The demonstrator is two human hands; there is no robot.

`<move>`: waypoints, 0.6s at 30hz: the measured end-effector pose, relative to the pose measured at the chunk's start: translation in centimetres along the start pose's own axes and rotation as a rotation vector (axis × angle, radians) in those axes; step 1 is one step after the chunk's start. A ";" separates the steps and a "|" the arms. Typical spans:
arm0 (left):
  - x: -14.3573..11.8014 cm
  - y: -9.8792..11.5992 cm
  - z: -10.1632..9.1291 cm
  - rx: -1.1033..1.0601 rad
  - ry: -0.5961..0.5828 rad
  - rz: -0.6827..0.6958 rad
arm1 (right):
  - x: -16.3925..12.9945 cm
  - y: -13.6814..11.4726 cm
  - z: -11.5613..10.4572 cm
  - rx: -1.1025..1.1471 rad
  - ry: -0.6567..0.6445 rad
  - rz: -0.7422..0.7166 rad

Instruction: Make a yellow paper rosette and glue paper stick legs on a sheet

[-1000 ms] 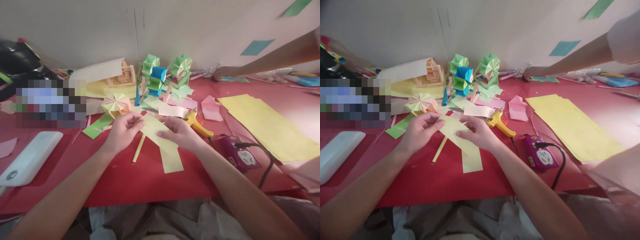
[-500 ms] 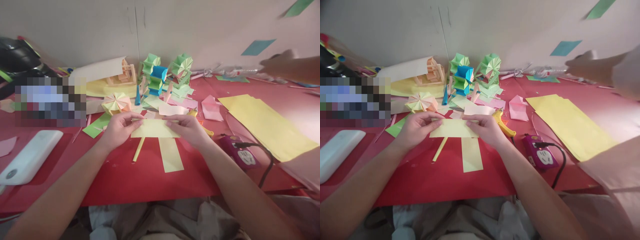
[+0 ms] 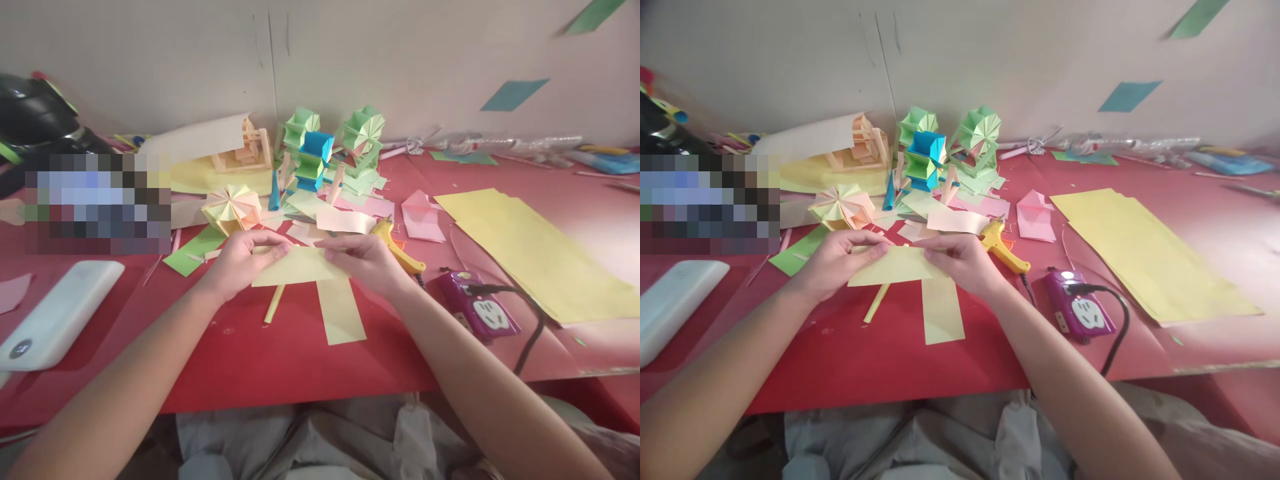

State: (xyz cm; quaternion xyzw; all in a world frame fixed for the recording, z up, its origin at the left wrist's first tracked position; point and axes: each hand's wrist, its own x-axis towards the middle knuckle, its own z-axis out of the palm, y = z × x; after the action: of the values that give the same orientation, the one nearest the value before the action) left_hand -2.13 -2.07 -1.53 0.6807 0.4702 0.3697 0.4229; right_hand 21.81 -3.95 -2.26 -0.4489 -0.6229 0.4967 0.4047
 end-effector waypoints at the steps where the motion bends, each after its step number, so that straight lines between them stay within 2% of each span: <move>1: 0.0 -0.1 0.0 0.019 0.011 0.017 | 0.0 -0.1 0.0 0.002 -0.003 0.012; 6: -0.3 -0.2 0.6 0.100 0.074 0.129 | -0.1 -0.6 0.3 -0.006 0.034 0.038; 11: -0.4 -0.1 1.0 0.110 0.088 0.173 | 0.2 -0.1 0.5 -0.017 0.043 -0.002; 15: -0.2 -0.1 0.7 0.079 0.073 0.143 | 0.3 0.1 0.5 -0.059 0.090 -0.048; 18: -0.1 0.1 0.3 0.035 0.013 0.046 | 0.2 0.2 0.4 -0.121 0.098 -0.089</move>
State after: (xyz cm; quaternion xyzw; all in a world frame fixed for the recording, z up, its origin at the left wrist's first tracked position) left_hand -1.86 -2.27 -1.58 0.6963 0.4633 0.3755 0.3994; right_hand 21.36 -3.84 -2.48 -0.4681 -0.6506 0.4173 0.4284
